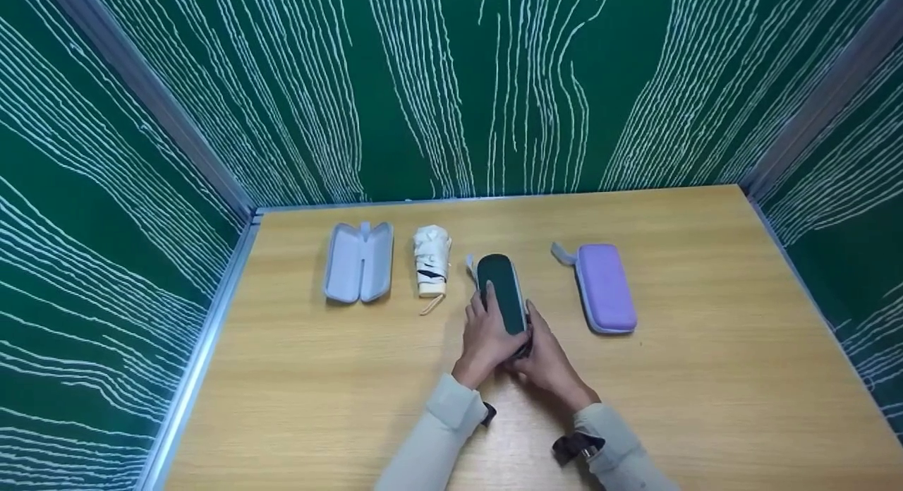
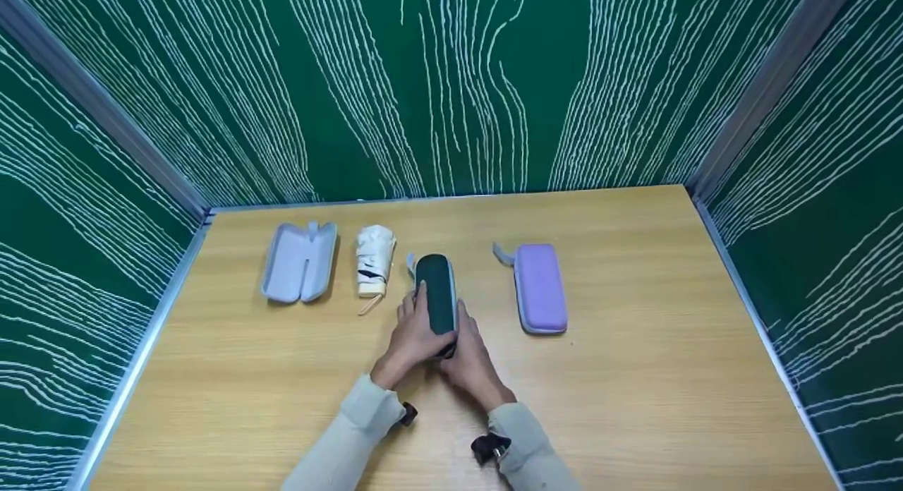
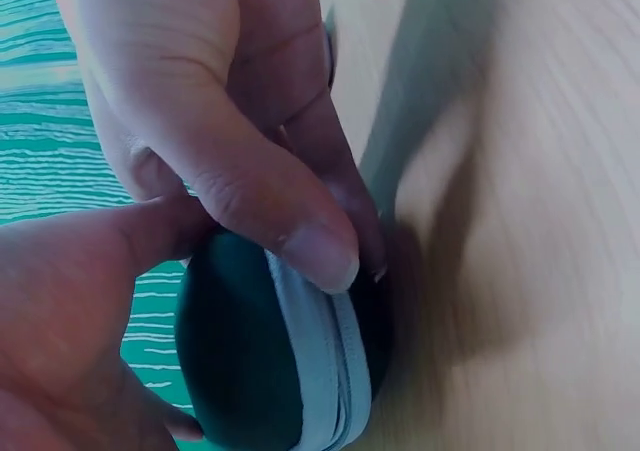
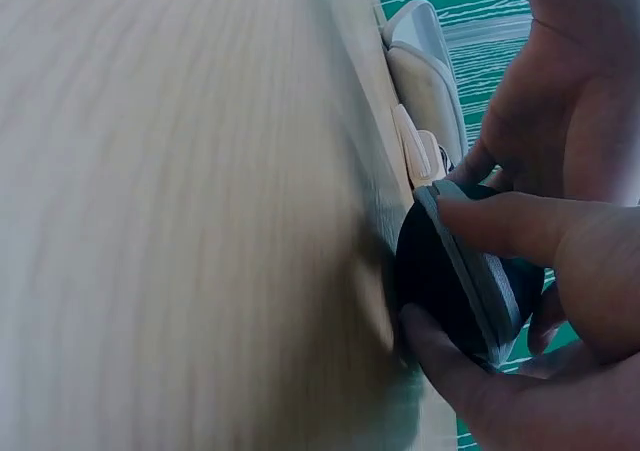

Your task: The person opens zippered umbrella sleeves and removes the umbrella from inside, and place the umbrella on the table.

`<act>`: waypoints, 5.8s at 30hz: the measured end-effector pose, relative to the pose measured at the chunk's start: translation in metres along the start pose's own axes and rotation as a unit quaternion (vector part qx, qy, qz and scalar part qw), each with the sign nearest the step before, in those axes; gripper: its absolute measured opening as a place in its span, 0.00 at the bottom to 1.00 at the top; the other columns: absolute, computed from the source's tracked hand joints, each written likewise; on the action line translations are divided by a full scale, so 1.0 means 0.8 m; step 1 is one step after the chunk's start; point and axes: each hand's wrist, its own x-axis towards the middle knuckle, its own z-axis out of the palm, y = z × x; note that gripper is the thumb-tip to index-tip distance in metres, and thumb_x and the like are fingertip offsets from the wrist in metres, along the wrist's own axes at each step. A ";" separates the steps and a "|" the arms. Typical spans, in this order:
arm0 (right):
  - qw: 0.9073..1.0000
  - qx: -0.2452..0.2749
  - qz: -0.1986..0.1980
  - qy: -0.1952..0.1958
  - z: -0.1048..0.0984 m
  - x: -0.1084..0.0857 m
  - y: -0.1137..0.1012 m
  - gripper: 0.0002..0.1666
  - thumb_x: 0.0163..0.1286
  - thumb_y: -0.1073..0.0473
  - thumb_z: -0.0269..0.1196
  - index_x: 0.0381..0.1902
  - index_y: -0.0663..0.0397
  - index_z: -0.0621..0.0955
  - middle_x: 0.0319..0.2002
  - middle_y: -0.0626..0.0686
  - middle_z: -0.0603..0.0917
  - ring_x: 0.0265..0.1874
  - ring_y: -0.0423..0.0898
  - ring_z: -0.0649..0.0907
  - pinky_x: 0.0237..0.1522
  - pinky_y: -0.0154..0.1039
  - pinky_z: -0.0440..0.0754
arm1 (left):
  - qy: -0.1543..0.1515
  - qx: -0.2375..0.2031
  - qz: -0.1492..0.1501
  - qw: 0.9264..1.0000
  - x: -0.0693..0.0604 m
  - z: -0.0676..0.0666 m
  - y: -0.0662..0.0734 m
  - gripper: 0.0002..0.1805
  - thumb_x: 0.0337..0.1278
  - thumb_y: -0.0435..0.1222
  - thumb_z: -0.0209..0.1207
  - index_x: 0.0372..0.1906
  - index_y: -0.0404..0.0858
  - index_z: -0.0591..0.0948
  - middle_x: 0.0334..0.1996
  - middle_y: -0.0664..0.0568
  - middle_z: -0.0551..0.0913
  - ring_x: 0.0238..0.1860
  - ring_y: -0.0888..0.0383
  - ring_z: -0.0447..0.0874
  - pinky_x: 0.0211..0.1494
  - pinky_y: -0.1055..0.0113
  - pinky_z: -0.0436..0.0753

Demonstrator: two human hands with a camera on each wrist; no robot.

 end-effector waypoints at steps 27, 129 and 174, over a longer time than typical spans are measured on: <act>0.978 0.178 0.105 -0.037 -0.010 0.007 -0.002 0.50 0.66 0.76 0.56 0.85 0.59 0.56 0.79 0.68 0.65 0.74 0.61 0.72 0.70 0.47 0.73 | -0.008 -0.141 -0.015 0.990 0.002 0.003 -0.021 0.63 0.51 0.46 0.77 0.85 0.34 0.51 0.80 0.33 0.58 0.75 0.35 0.64 0.76 0.42 0.69; 0.969 -0.192 -0.051 0.147 -0.012 0.035 0.001 0.19 0.67 0.79 0.60 0.56 0.76 0.83 0.44 0.70 0.85 0.45 0.66 0.87 0.49 0.60 0.86 | 0.042 -0.222 -0.060 0.972 0.002 -0.032 -0.036 0.34 0.59 0.36 0.70 0.70 0.35 0.75 0.62 0.40 0.79 0.63 0.43 0.81 0.68 0.45 0.78; 0.951 -0.252 -0.119 0.130 -0.039 0.060 0.010 0.16 0.72 0.81 0.54 0.54 0.79 0.83 0.43 0.73 0.81 0.40 0.66 0.86 0.43 0.60 0.87 | 0.113 -0.258 -0.056 0.958 0.009 -0.025 -0.046 0.21 0.67 0.30 0.65 0.63 0.31 0.84 0.50 0.40 0.89 0.48 0.50 0.91 0.52 0.57 0.89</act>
